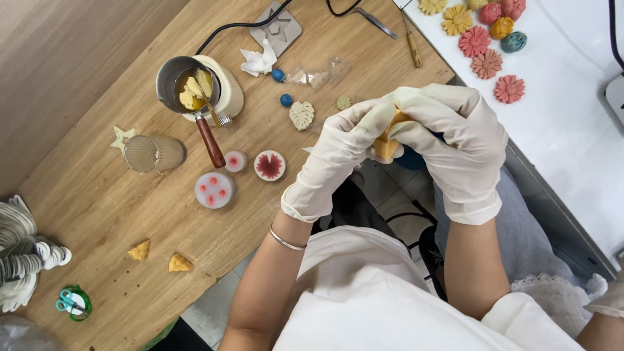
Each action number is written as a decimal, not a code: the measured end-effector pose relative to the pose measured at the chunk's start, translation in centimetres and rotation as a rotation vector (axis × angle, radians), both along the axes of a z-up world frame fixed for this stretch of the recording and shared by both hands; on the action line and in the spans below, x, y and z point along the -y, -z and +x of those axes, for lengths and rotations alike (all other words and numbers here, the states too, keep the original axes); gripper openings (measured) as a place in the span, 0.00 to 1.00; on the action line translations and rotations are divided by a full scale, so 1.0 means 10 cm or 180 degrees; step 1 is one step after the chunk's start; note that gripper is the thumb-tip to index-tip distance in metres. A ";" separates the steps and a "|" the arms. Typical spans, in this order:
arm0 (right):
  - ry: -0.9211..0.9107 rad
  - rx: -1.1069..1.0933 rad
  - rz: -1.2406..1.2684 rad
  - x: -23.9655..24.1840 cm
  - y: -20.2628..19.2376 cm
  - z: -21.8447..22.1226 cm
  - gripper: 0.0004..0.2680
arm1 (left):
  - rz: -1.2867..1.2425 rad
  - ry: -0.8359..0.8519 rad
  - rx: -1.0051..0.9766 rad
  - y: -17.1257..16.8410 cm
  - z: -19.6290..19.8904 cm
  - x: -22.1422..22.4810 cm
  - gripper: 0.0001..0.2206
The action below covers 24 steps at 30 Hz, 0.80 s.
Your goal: Cleaning and trimming decorative soap pieces at a workbench.
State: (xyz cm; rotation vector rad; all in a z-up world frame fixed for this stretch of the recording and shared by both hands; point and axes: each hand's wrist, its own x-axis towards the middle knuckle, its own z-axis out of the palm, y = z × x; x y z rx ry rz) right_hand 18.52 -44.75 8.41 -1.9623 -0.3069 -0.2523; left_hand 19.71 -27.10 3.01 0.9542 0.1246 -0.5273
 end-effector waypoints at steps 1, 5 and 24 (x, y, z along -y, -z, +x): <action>0.0025 -0.0003 0.0002 -0.01 0.03 -0.03 0.12 | 0.0002 0.0025 -0.0003 0.01 0.00 0.01 0.21; 0.0375 -0.0514 0.0989 -0.07 0.06 -0.08 0.06 | -0.0177 0.0152 -0.0250 0.09 -0.03 0.04 0.22; 0.0663 -0.0490 0.0923 -0.07 0.56 -0.43 0.06 | -0.0152 0.0761 -0.0917 0.11 -0.08 0.11 0.18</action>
